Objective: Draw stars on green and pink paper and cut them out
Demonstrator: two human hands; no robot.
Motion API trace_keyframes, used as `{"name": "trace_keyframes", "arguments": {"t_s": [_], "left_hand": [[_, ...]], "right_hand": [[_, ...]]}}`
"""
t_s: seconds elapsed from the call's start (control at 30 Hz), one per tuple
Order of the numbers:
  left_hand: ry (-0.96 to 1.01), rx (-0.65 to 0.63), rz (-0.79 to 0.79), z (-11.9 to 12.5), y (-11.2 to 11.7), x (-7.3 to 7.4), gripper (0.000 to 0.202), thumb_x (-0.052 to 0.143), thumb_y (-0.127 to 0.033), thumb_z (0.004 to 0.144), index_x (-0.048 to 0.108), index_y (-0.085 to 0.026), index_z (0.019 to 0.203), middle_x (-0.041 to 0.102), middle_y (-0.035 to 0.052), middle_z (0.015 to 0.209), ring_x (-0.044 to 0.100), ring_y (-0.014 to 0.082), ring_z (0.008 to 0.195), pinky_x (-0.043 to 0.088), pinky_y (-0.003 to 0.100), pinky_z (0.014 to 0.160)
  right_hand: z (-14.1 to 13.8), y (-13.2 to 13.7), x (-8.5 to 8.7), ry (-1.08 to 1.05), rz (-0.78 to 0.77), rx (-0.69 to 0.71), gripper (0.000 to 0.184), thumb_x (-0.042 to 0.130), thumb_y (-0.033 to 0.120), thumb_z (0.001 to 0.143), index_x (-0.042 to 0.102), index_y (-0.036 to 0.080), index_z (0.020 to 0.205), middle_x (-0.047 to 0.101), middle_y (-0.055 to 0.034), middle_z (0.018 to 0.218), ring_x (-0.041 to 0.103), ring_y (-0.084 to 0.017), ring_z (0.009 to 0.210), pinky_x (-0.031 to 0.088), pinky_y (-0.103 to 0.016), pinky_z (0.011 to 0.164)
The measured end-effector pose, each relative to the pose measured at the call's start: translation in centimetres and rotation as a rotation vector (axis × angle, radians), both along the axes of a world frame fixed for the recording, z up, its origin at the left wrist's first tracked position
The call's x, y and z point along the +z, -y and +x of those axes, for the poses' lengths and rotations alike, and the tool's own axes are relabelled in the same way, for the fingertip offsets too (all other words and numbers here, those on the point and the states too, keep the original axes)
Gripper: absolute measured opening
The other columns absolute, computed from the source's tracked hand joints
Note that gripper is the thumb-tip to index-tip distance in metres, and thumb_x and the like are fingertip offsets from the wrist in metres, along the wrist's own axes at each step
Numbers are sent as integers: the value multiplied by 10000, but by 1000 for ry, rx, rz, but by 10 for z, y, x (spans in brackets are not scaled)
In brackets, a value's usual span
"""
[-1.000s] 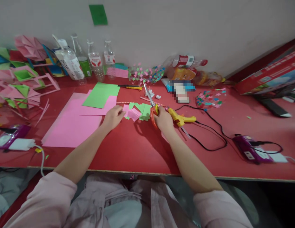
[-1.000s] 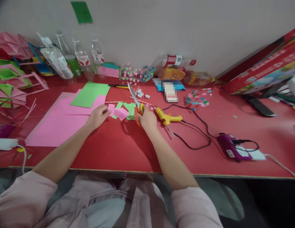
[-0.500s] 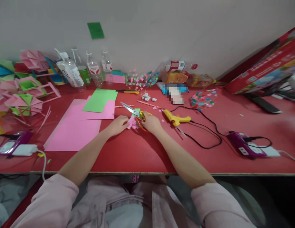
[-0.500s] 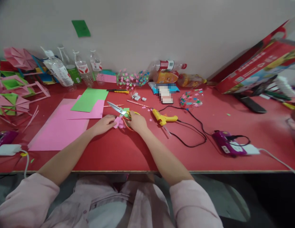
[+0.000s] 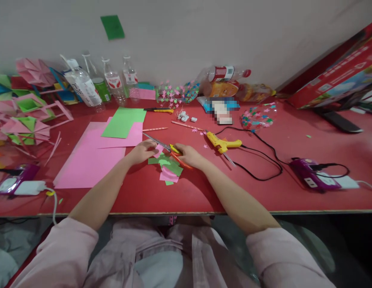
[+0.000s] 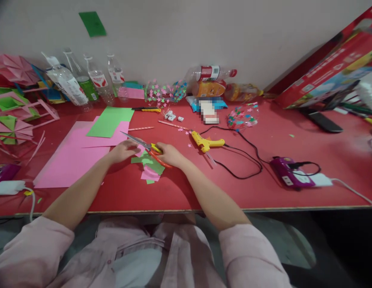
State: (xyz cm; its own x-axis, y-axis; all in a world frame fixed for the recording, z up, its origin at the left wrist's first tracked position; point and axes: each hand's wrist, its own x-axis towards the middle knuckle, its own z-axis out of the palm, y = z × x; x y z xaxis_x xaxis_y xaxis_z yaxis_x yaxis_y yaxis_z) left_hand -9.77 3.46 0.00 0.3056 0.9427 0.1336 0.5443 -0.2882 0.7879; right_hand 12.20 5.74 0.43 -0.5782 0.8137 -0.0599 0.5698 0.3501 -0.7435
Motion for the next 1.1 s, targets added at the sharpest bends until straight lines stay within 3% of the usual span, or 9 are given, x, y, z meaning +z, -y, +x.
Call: {"name": "trace_keyframes", "arguments": {"t_s": [0.17, 0.27, 0.4, 0.53, 0.7, 0.87, 1.1], "left_hand": [[66, -46, -157, 5, 5, -2, 261, 552, -333, 754, 441, -193, 564, 412, -46, 566, 457, 108, 561, 391, 238, 566], [180, -91, -265, 8, 6, -1, 230, 561, -360, 752, 486, -185, 624, 491, -36, 575, 516, 106, 535, 418, 241, 553], [297, -155, -434, 14, 9, 0, 265, 593, -429, 750, 538, -170, 734, 589, -5, 610, 570, 114, 486, 423, 233, 478], [359, -161, -440, 18, 12, 3, 292, 631, -438, 752, 540, -162, 725, 596, -8, 602, 598, 121, 495, 436, 226, 474], [540, -131, -488, 22, 14, 8, 337, 644, -430, 756, 552, -147, 914, 678, 40, 749, 671, 166, 610, 508, 274, 563], [539, -47, -479, 26, 14, 9, 262, 641, -389, 743, 534, -157, 797, 593, -25, 562, 521, 85, 398, 378, 197, 393], [505, 25, -418, 28, 15, 9, 198, 629, -340, 728, 544, -162, 741, 521, -60, 508, 423, 48, 365, 307, 179, 374]], "right_hand": [[-5, 8, 3, -162, -177, 0, 380, 677, 478, 623, 423, 201, 677, 403, 69, 622, 373, -89, 583, 284, -232, 555], [-9, 11, 3, -310, -233, -130, 356, 670, 451, 623, 431, 206, 719, 472, 59, 637, 413, -96, 576, 310, -242, 552], [-15, 14, 2, -497, -193, -296, 368, 682, 430, 612, 420, 214, 753, 509, 48, 679, 427, -97, 573, 342, -249, 544], [-21, 17, 2, -631, -210, -306, 356, 684, 417, 624, 421, 221, 763, 504, 52, 694, 439, -95, 565, 365, -250, 532], [-28, 18, 0, -719, -130, -387, 397, 710, 443, 630, 406, 231, 772, 519, 39, 738, 481, -112, 645, 397, -264, 578], [-30, 17, -4, -716, -102, -418, 428, 708, 490, 633, 399, 233, 780, 507, 41, 732, 500, -121, 675, 407, -272, 599], [-25, 22, 7, -573, -162, -385, 457, 657, 572, 666, 366, 235, 771, 492, 49, 670, 473, -107, 585, 383, -259, 549]]}}
